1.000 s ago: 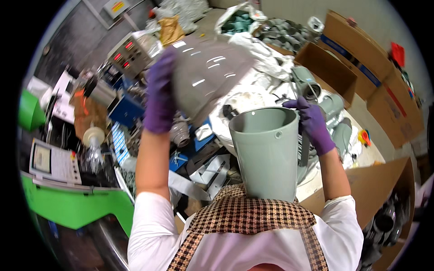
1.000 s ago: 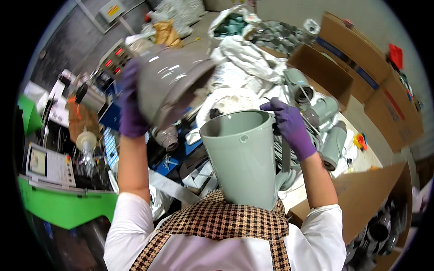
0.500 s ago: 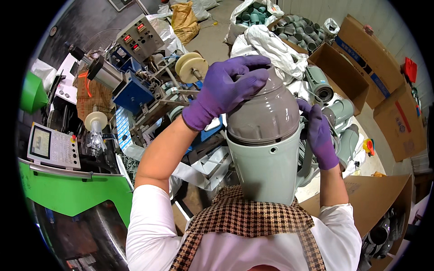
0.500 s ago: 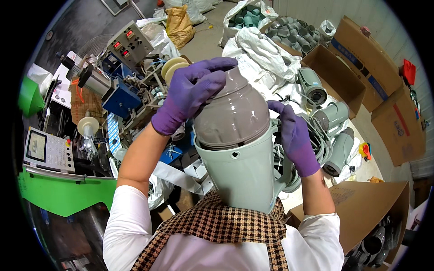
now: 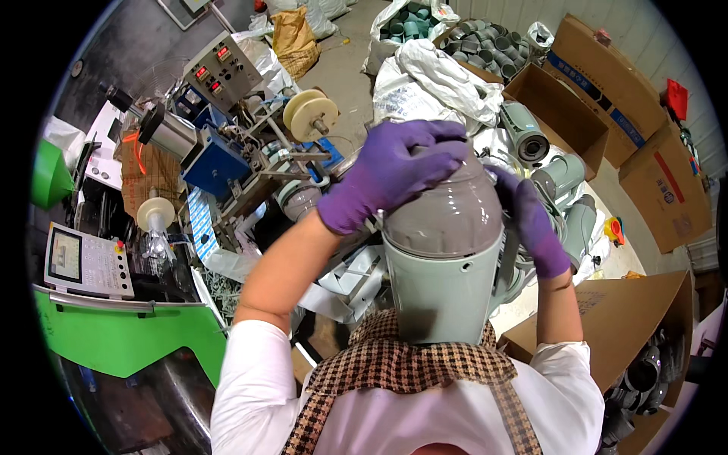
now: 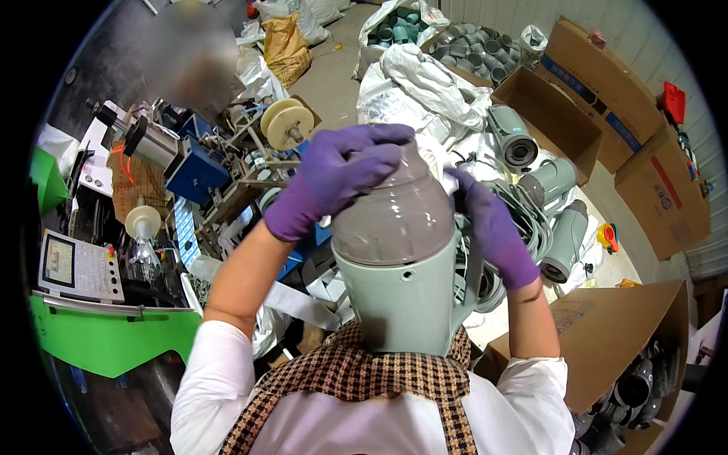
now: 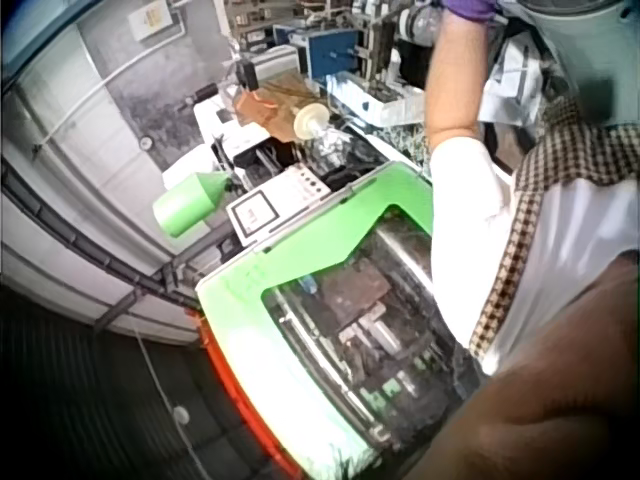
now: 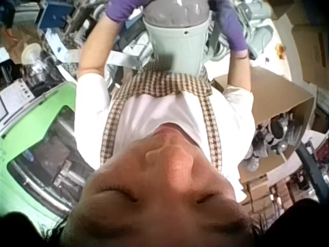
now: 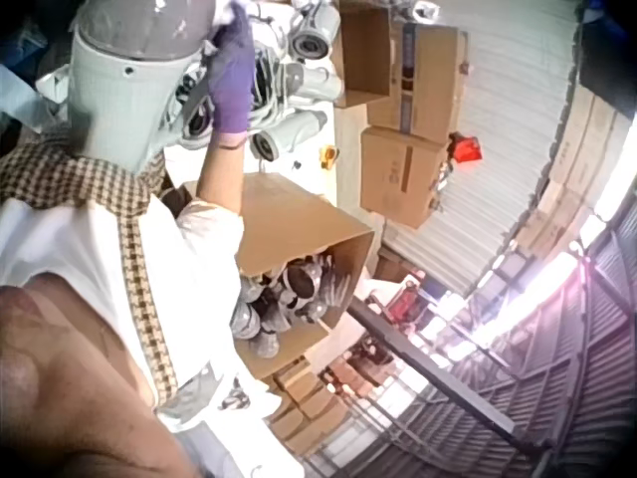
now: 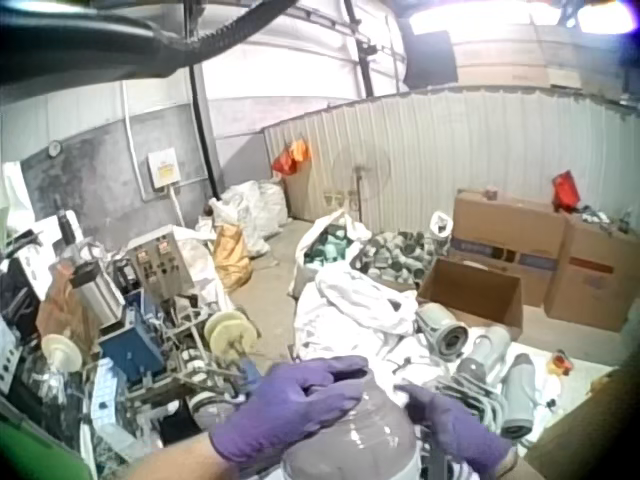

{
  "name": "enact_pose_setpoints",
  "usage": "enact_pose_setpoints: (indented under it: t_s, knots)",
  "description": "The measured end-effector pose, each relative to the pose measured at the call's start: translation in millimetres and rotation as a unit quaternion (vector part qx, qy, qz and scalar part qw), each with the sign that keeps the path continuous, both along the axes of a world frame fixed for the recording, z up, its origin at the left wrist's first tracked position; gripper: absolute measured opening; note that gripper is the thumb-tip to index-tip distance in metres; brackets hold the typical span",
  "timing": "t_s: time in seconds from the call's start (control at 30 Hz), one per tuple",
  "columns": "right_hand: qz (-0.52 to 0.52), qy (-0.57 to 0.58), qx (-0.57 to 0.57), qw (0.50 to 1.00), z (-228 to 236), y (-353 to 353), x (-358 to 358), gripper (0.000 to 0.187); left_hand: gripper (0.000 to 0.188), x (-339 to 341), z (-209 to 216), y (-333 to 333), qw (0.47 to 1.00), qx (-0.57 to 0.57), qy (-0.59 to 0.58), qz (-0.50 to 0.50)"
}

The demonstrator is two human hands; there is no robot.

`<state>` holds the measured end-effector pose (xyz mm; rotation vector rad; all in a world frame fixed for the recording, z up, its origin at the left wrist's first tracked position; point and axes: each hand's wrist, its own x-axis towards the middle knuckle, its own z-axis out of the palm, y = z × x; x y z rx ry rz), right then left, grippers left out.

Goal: The person assembles light green electric kettles by hand in a workshop setting. They pick up kettle bodies and lids from nearby piles, fit the lids onto the bodies, and place the assembled units into a cardboard box. The process is repeated continuously throughout the clip.

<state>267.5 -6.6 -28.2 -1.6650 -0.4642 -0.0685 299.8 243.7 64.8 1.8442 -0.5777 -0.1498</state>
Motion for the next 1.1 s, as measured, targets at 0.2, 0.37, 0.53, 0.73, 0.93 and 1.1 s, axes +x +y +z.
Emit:
enact_pose_setpoints:
  t_s: [0.2,0.37,0.53,0.73,0.93,1.1]
  knots:
    - [0.083,0.101,0.111,0.985,50,27,14,0.05,0.036,9,-24,-41,1.0,0.021,0.009,0.008]
    - [0.005,0.098,0.131,0.987,38,18,-8,0.047,0.035,0,-24,-57,0.999,0.01,-0.053,0.003]
    - [-0.003,0.082,0.078,0.994,33,13,-4,0.039,0.031,1,-33,-52,0.995,-0.068,0.075,-0.015]
    - [0.007,0.123,0.085,0.989,35,27,-4,0.037,0.033,4,-59,-41,0.993,-0.068,-0.077,0.05]
    - [0.178,0.153,0.2,0.951,8,-4,50,0.062,0.043,34,-58,-25,0.984,-0.15,0.065,-0.073]
    - [0.229,0.081,0.265,0.933,-32,19,68,0.061,0.04,66,-94,-32,0.966,-0.183,0.025,-0.18]
